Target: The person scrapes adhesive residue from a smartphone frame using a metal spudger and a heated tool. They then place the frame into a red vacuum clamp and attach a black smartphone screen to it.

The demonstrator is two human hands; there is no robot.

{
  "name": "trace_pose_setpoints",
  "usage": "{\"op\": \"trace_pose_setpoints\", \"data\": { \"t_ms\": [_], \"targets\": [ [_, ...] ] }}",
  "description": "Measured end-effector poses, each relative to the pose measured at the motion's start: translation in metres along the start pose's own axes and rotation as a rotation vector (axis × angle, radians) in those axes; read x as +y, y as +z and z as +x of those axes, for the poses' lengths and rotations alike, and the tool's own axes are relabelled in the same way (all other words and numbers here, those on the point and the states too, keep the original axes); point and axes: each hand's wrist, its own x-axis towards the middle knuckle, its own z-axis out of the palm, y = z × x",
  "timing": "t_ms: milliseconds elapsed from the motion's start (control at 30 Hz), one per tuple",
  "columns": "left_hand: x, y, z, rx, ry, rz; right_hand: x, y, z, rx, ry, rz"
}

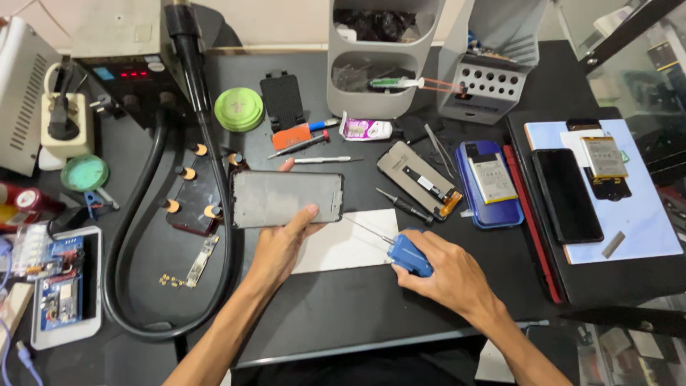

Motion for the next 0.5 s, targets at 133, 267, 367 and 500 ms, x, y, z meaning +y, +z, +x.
{"op": "trace_pose_setpoints", "data": {
  "t_ms": [133,267,367,500],
  "targets": [
    [-0.0014,-0.0014,0.0001,0.015,0.023,0.026,-0.0023,0.0020,-0.0001,0.002,0.001,-0.006],
    [-0.0025,-0.0023,-0.0011,0.025,0.028,0.033,-0.0033,0.0052,-0.0017,-0.026,0.018,0.045],
    [-0.0025,-0.0024,-0.0023,0.028,0.033,0.023,-0.0037,0.0075,-0.0025,-0.058,-0.006,0.106],
    [-0.0026,-0.0026,-0.0017,0.028,0.025,0.007,-0.0070,0.0096,-0.0030,-0.116,0.104,0.167]
  ]
}}
